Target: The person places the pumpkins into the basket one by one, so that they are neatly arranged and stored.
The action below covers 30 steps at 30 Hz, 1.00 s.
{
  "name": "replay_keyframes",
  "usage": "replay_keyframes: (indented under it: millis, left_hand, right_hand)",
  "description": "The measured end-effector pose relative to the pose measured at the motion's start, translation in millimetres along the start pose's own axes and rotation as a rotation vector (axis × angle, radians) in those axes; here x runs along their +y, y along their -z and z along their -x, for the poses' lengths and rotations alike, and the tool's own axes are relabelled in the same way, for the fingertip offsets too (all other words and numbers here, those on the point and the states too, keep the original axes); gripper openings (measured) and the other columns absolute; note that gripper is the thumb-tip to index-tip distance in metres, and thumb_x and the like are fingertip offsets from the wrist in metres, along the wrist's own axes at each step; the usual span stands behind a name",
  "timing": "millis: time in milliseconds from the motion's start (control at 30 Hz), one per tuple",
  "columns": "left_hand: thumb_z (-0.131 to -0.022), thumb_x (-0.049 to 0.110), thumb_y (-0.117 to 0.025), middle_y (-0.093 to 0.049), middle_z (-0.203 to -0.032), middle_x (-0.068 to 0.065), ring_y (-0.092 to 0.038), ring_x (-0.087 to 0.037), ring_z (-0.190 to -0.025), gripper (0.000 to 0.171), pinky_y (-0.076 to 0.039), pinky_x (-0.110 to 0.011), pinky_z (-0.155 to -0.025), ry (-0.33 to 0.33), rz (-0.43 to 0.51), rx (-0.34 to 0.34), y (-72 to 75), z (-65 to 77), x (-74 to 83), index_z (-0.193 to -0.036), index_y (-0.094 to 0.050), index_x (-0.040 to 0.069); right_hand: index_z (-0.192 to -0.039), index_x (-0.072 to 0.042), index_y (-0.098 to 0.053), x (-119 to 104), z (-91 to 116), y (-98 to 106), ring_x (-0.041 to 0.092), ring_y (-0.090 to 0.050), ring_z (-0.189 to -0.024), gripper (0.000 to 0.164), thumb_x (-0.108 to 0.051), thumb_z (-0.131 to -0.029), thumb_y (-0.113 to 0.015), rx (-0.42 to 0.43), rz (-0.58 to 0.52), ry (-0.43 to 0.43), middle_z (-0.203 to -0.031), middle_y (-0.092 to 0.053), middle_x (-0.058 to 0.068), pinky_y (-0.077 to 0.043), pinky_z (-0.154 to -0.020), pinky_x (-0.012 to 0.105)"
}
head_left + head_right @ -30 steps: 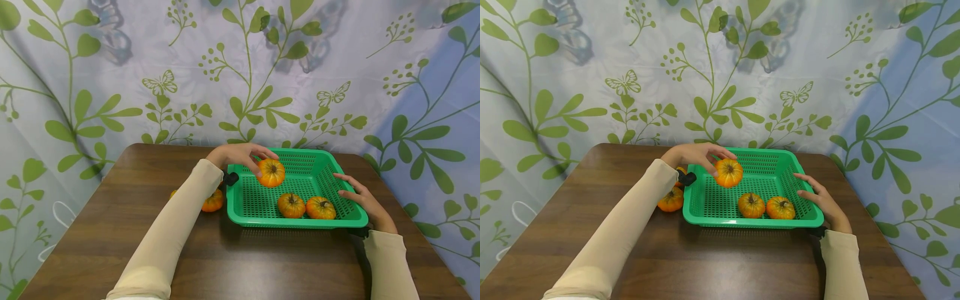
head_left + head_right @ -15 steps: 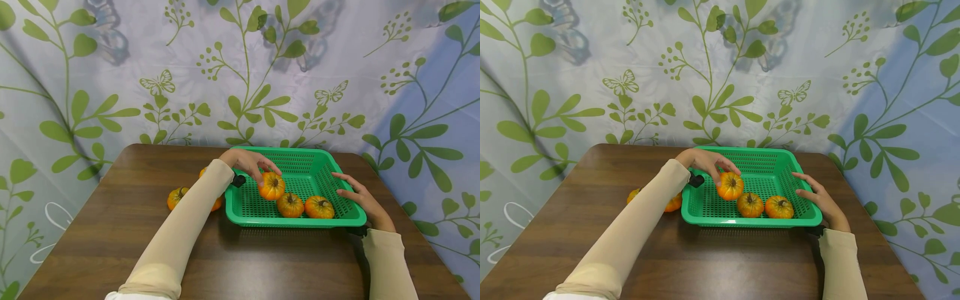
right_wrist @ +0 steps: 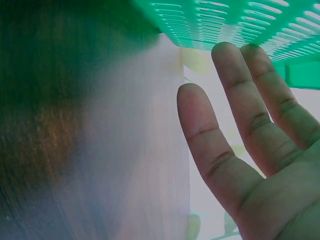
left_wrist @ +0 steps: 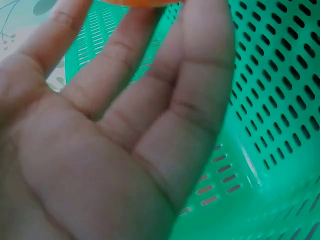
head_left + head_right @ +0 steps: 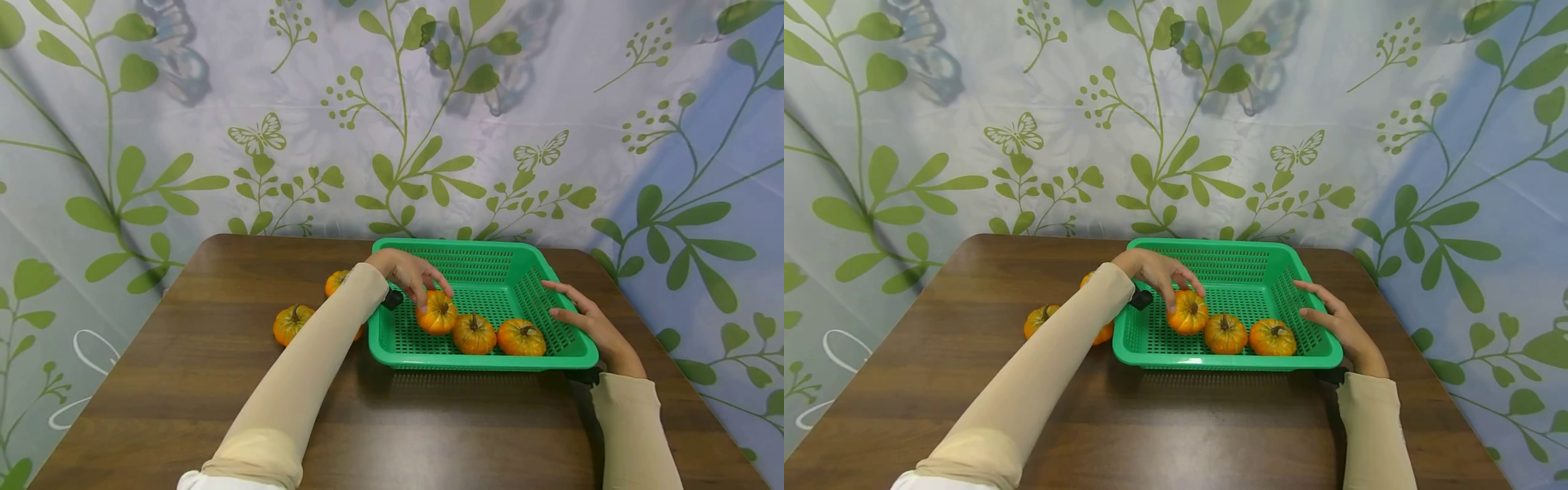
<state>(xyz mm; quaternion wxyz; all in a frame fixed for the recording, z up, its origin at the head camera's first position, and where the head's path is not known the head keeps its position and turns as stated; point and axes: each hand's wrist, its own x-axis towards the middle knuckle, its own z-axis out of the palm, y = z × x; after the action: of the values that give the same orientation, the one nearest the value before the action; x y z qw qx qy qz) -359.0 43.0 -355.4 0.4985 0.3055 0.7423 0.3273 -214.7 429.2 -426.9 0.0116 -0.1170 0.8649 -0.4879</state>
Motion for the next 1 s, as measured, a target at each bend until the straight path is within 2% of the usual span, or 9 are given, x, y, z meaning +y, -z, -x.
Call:
replay_keyframes:
  millis: [167, 300, 400, 533, 600, 833, 1000]
  left_hand:
    - [-0.094, -0.014, -0.075, -0.026, -0.177, -0.016, -0.036, -0.027, -0.159, 0.070, -0.055, -0.038, -0.103, 0.038, -0.032, 0.002, -0.8, -1.3, 0.3, -0.157, -0.057, 0.009]
    - [-0.093, -0.016, -0.074, -0.026, -0.177, -0.017, -0.035, -0.028, -0.159, 0.069, -0.057, -0.035, -0.100, 0.069, -0.069, -0.011, -3.9, -2.0, 2.0, -0.155, -0.058, 0.011]
    - [-0.093, -0.017, -0.073, -0.027, -0.176, -0.017, -0.035, -0.028, -0.159, 0.070, -0.057, -0.033, -0.099, 0.105, -0.086, -0.024, -6.8, -3.2, 3.1, -0.155, -0.058, 0.011]
    - [-0.094, -0.016, -0.073, -0.030, -0.175, -0.017, -0.036, -0.028, -0.159, 0.072, -0.057, -0.031, -0.098, 0.138, -0.123, -0.036, -10.2, -4.1, 4.5, -0.159, -0.054, 0.009]
    - [-0.094, -0.015, -0.073, -0.031, -0.175, -0.017, -0.035, -0.028, -0.159, 0.073, -0.057, -0.031, -0.098, 0.145, -0.137, -0.043, -11.3, -4.7, 5.2, -0.160, -0.053, 0.009]
    - [-0.095, -0.014, -0.074, -0.033, -0.174, -0.016, -0.034, -0.028, -0.160, 0.070, -0.056, -0.032, -0.103, 0.162, -0.170, -0.060, -16.9, -4.3, 9.2, -0.158, -0.055, 0.011]
    - [-0.095, -0.014, -0.074, -0.037, -0.172, -0.015, -0.037, -0.027, -0.158, 0.069, -0.055, -0.038, -0.107, 0.173, -0.171, -0.055, -20.2, -2.7, 10.8, -0.157, -0.056, 0.010]
  right_hand:
    - [-0.170, -0.019, -0.038, -1, -1, 1, 0.031, -0.026, -0.154, 0.060, -0.014, -0.112, -0.056, 0.006, 0.012, 0.016, -0.175, -0.019, 0.027, -0.041, -0.094, 0.016]
    - [-0.170, -0.021, -0.037, -2, 0, 1, 0.043, -0.023, -0.154, 0.061, -0.016, -0.113, -0.056, -0.001, 0.001, 0.001, -0.176, -0.016, 0.028, -0.042, -0.093, 0.016]
    - [-0.170, -0.020, -0.037, -2, 0, 1, 0.053, -0.019, -0.154, 0.061, -0.015, -0.113, -0.056, -0.003, 0.003, -0.001, -0.175, -0.016, 0.029, -0.041, -0.095, 0.022]
    - [-0.171, -0.019, -0.036, -2, 0, 1, 0.055, -0.018, -0.154, 0.061, -0.015, -0.113, -0.056, -0.004, 0.008, -0.008, -0.176, -0.016, 0.029, -0.039, -0.098, 0.034]
    - [-0.171, -0.020, -0.036, -2, 0, 1, 0.054, -0.019, -0.154, 0.062, -0.016, -0.113, -0.056, -0.004, 0.006, -0.016, -0.176, -0.015, 0.028, -0.039, -0.098, 0.035]
    - [-0.171, -0.021, -0.035, -2, 0, 1, 0.045, -0.028, -0.149, 0.061, -0.019, -0.114, -0.055, -0.012, -0.009, -0.032, -0.177, -0.012, 0.028, -0.045, -0.093, 0.019]
    - [-0.171, -0.020, -0.035, -3, 1, 1, 0.047, -0.028, -0.149, 0.061, -0.019, -0.113, -0.055, -0.016, -0.023, -0.021, -0.176, -0.012, 0.028, -0.046, -0.092, 0.017]
